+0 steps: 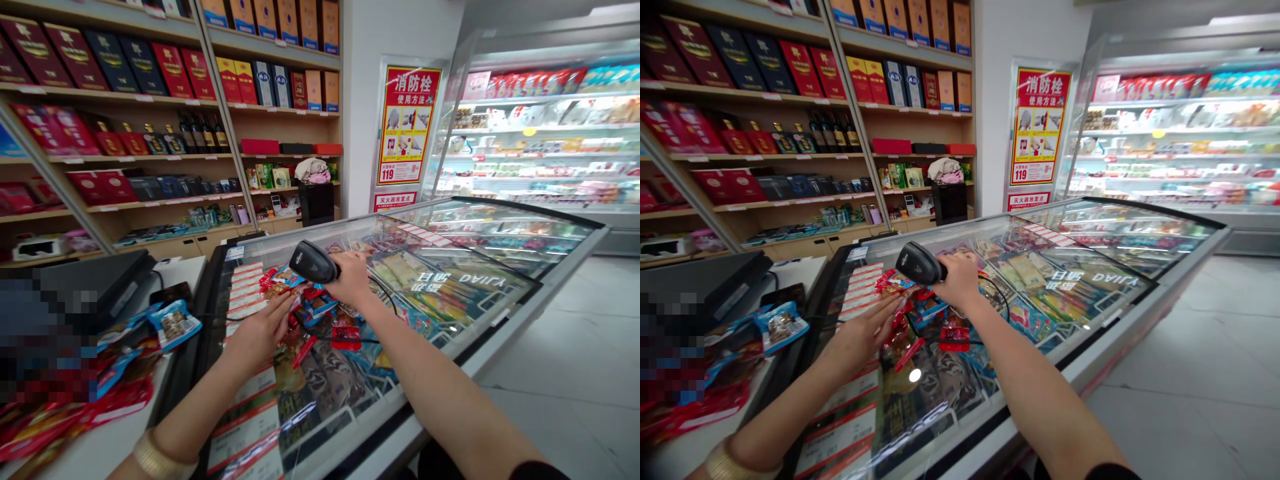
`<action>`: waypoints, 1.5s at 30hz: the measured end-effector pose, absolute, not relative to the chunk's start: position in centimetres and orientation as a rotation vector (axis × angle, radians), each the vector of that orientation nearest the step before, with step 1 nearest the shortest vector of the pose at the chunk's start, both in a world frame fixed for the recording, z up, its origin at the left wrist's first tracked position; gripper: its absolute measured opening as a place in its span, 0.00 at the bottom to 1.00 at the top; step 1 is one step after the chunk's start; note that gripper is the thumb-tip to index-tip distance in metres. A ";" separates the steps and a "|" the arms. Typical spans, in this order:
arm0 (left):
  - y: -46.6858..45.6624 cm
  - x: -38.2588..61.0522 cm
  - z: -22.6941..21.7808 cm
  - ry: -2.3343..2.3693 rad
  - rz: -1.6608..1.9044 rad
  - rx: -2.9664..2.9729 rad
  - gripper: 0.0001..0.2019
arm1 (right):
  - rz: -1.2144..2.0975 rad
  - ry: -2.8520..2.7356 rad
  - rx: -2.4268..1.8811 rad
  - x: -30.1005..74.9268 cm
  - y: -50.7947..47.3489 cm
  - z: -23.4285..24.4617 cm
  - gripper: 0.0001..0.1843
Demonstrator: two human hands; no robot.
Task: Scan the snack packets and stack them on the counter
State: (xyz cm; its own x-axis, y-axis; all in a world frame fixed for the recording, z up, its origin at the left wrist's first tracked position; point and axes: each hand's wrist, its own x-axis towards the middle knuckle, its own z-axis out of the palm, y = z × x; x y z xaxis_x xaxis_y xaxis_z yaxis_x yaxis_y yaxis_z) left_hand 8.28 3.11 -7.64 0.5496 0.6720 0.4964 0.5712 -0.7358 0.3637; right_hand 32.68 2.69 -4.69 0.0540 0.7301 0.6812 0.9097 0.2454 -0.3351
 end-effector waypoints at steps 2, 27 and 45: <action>3.3 7.6 -6.8 1.145 1.136 2.278 0.18 | -0.279 -1.707 -1.519 32.8 2.7 -4.7 0.16; 3.7 6.1 -4.4 0.878 1.612 1.134 0.23 | -0.200 -1.872 -1.292 29.9 1.2 -5.0 0.19; 3.8 5.8 -4.7 1.036 1.580 1.362 0.20 | -0.218 -1.851 -1.341 30.1 1.2 -4.8 0.19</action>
